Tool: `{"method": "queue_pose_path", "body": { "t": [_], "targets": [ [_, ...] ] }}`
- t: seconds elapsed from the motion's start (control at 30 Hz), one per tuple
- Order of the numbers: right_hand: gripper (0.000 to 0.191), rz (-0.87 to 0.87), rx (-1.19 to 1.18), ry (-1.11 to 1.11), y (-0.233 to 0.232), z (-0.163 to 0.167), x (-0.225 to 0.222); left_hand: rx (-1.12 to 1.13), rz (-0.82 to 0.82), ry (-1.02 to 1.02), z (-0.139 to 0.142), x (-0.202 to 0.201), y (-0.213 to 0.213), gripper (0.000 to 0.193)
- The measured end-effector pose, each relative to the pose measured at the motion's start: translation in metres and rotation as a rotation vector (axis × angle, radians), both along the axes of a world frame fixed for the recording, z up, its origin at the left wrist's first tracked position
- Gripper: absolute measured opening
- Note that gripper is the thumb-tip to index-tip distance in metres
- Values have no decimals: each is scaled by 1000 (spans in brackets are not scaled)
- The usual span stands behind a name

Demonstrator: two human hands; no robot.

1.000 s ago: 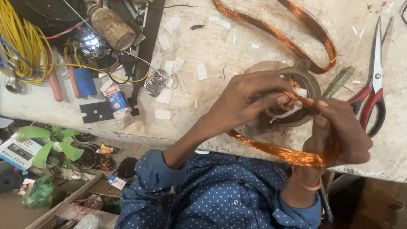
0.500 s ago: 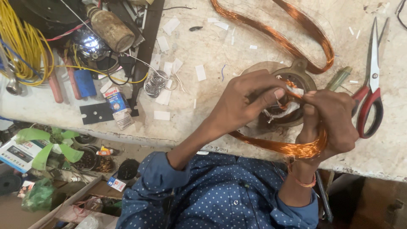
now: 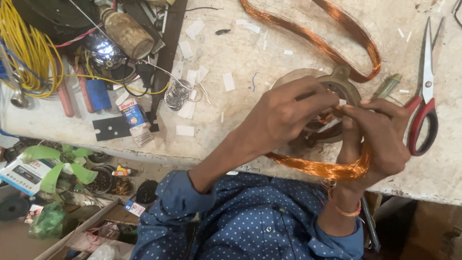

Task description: The person winds a flat copper wire around a motor stator core, inserting white insulating material between layers. They use shears to trim the wire and a tool to press the windings into place.

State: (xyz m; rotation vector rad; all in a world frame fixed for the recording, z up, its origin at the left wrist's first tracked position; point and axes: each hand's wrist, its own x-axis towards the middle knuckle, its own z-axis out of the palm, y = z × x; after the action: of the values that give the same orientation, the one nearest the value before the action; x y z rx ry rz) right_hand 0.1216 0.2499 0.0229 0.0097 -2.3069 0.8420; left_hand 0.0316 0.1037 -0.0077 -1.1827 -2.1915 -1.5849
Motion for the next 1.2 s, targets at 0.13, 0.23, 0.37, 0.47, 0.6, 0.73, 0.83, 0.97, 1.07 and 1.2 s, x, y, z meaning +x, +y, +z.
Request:
{"method": "queue_pose_path", "body": {
  "t": [0.13,0.23,0.37,0.47,0.6,0.73,0.83,0.97,1.07,1.2],
  "targets": [
    [23,79,248,-43,18,3,1,-25,-46,-18,-3,-6,-2,19],
    [25,-82,38,-168,33,-3,6,-80,-118,-105,-3,-13,-15,12],
    [37,-16,-404,-204,41,-17,20,-77,-188,-163,-1,-18,-32,20],
    [47,61,-436,-339,45,-20,26,-60,-227,-190,0,-19,-35,21],
    [42,138,-539,-437,44,-13,30,-48,-254,-190,-2,-17,-35,22],
    [38,95,-572,-451,35,-6,22,-39,-286,-206,-6,-14,-40,20],
    [34,125,-615,-331,17,-2,24,58,-311,-258,-9,-13,-49,15],
    [34,89,-485,-303,3,-1,22,80,-323,-347,-14,-13,-59,14],
    [36,93,-450,-305,8,-3,13,-9,-282,-433,-16,-13,-60,18],
    [46,183,-646,-264,19,-7,9,26,-318,-693,-16,-17,-56,20]
  ]
}}
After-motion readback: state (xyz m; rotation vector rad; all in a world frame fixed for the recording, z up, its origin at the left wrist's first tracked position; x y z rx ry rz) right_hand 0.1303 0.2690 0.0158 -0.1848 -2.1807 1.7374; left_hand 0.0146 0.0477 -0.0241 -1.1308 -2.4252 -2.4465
